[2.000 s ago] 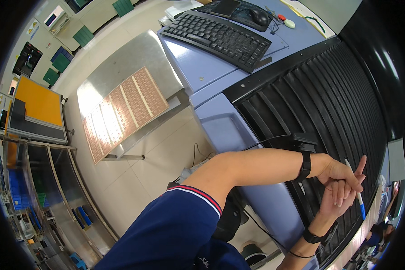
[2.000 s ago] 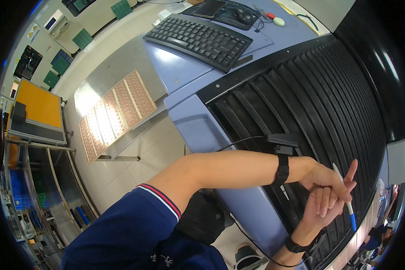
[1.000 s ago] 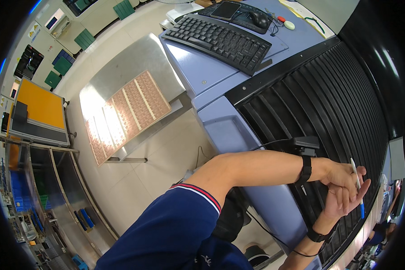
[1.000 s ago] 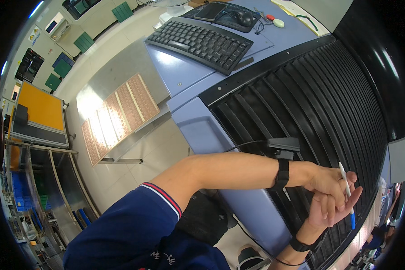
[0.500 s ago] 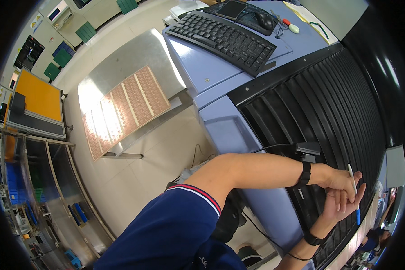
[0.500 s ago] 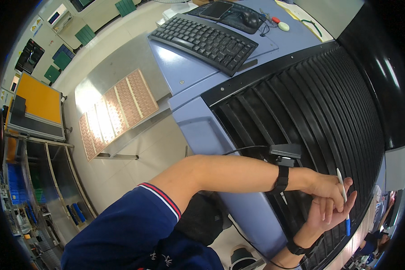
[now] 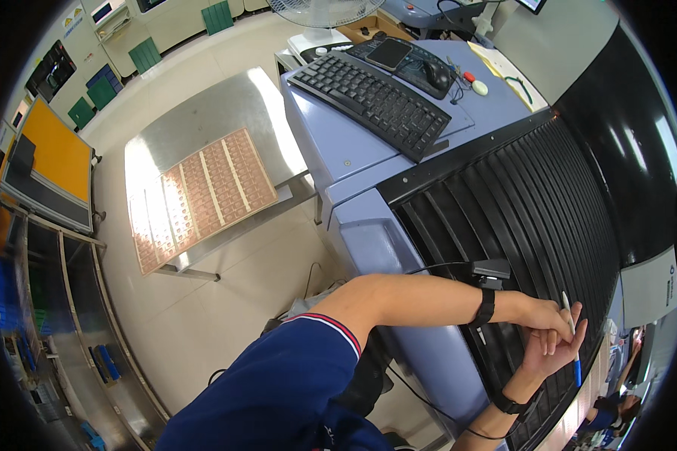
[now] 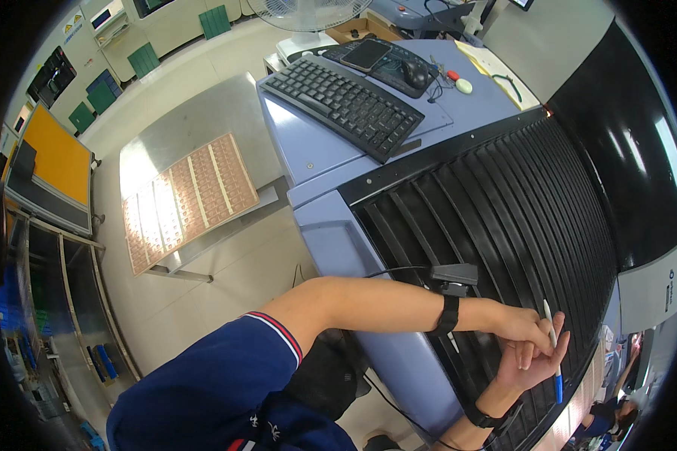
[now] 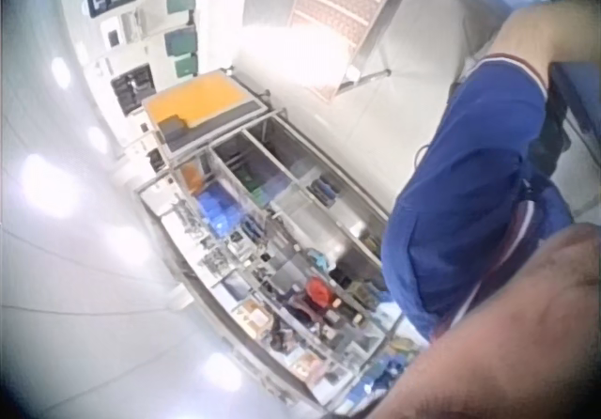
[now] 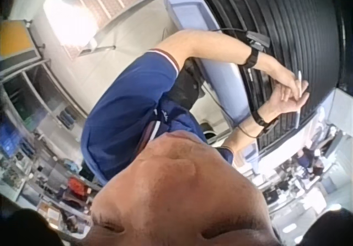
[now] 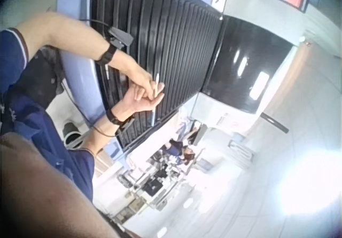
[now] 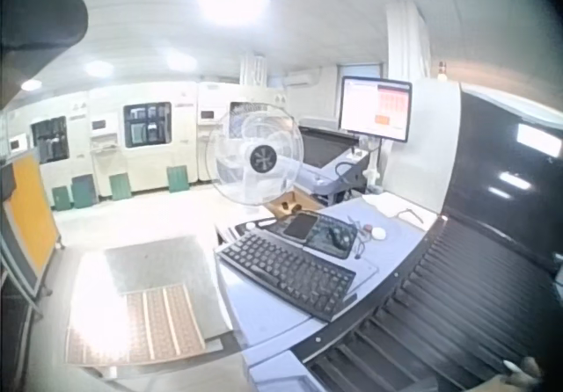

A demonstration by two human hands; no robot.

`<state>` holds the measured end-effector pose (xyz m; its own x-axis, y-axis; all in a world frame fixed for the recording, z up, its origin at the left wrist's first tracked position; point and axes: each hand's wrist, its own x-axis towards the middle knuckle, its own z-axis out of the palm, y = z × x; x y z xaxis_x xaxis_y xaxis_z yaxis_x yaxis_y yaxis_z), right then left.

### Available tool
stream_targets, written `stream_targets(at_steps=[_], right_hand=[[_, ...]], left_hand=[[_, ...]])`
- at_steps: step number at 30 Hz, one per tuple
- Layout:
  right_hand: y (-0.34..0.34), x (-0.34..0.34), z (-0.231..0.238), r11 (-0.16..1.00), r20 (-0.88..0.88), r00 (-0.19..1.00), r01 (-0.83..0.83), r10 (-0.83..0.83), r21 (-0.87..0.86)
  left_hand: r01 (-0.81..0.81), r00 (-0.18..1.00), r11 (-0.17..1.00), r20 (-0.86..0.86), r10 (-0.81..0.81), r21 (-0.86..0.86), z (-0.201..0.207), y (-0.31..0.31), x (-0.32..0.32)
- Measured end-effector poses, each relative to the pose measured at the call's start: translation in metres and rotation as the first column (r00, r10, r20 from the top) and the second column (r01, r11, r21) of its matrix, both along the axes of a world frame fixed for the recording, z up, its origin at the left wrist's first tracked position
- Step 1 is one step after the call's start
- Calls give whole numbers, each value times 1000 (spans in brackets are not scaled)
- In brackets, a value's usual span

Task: Inspecting large copper circuit board sheets and using a pen to mark defects or areas on a light table.

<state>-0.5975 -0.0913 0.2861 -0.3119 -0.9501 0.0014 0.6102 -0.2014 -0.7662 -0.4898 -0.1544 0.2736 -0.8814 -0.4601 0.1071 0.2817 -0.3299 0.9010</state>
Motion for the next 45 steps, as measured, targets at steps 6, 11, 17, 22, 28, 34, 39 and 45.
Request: stream_targets(at_steps=[6,11,17,22,28,34,39,45], right_hand=[[-15,-22,-13,971,-487,849,111,-204,-213],[-19,-13,-15,931,-788,496,213,-364,-296],[-15,-21,-13,930,-699,616,190,-362,-315],[-7,-15,-2,974,-509,853,2,-120,-226],[-21,-47,-4,920,-779,530,363,-335,-149],[-45,-85,-46,832,-904,-48,371,-426,-412],[-47,-22,-23,959,-999,35,283,25,33],[-32,-21,-8,958,-993,-91,285,70,41]], left_hand=[[-347,921,839,17,389,-420,-7,-11,-8],[-418,898,800,-60,437,-431,-9,-21,-3],[-417,902,767,-116,417,-488,1,-13,1],[-398,899,698,-99,427,-595,6,-15,13],[-72,653,286,172,737,-956,41,-78,105],[-86,142,-343,-352,925,-935,-24,-130,171],[41,228,-10,0,974,-999,-31,-116,171],[56,331,-42,-21,943,-998,-31,-107,150]])
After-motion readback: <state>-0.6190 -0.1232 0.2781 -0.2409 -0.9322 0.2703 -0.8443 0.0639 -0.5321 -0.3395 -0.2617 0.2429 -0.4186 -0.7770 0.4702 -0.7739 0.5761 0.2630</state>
